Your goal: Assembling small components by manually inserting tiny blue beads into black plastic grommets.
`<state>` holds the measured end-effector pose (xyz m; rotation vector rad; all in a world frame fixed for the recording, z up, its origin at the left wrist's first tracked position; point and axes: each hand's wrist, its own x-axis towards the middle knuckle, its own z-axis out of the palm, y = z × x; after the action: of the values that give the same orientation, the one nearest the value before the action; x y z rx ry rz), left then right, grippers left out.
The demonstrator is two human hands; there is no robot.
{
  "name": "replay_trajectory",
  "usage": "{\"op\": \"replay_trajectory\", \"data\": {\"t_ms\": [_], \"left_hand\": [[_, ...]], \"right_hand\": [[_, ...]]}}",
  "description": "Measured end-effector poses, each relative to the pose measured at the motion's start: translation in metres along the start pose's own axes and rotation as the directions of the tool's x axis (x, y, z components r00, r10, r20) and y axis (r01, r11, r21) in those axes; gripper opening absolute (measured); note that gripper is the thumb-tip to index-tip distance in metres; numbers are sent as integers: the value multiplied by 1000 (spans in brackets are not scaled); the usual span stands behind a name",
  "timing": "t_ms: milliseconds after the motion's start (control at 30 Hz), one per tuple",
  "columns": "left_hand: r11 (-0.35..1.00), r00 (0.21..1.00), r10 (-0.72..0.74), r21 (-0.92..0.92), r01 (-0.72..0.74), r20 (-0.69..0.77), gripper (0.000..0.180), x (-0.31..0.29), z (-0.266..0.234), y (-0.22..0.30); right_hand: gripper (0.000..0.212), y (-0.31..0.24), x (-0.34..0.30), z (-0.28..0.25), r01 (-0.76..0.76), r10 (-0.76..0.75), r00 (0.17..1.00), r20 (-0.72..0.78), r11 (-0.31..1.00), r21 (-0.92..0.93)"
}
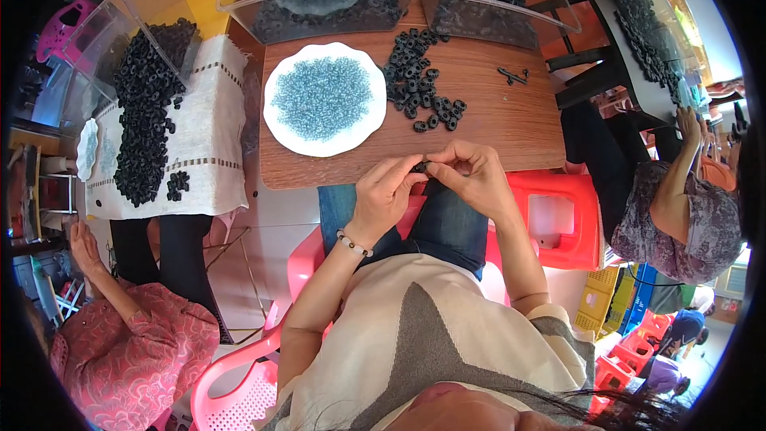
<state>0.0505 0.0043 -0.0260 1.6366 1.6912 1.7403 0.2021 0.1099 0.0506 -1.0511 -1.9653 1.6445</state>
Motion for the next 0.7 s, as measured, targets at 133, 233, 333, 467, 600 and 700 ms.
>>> {"op": "replay_trajectory", "data": {"t_ms": [133, 233, 333, 467, 600, 700], "left_hand": [[1000, 999, 14, 17, -14, 34, 31, -1, -1, -1], [999, 998, 24, 36, -26, 59, 31, -3, -1, -2], [995, 996, 78, 53, -81, 40, 32, -3, 2, -3], [992, 995, 96, 85, -96, 2, 28, -2, 4, -3], [999, 1000, 4, 33, -3, -11, 24, 1, 1, 1], [999, 999, -50, -14, 50, -15, 24, 3, -2, 4]], "right_hand": [[9, -4, 2, -2, -27, 28, 999, 36, 999, -39], [9, -2, 1, -1, 9, -5, 999, 33, 993, -120], [9, 4, -2, 3, 98, -97, 995, 11, 973, -208], [9, -1, -3, 5, 148, -153, 988, 7, 946, -288], [12, -2, 3, 1, 81, -78, 997, 24, 987, -139], [23, 5, 7, -8, 5, -20, 992, 128, 994, 112]]}}
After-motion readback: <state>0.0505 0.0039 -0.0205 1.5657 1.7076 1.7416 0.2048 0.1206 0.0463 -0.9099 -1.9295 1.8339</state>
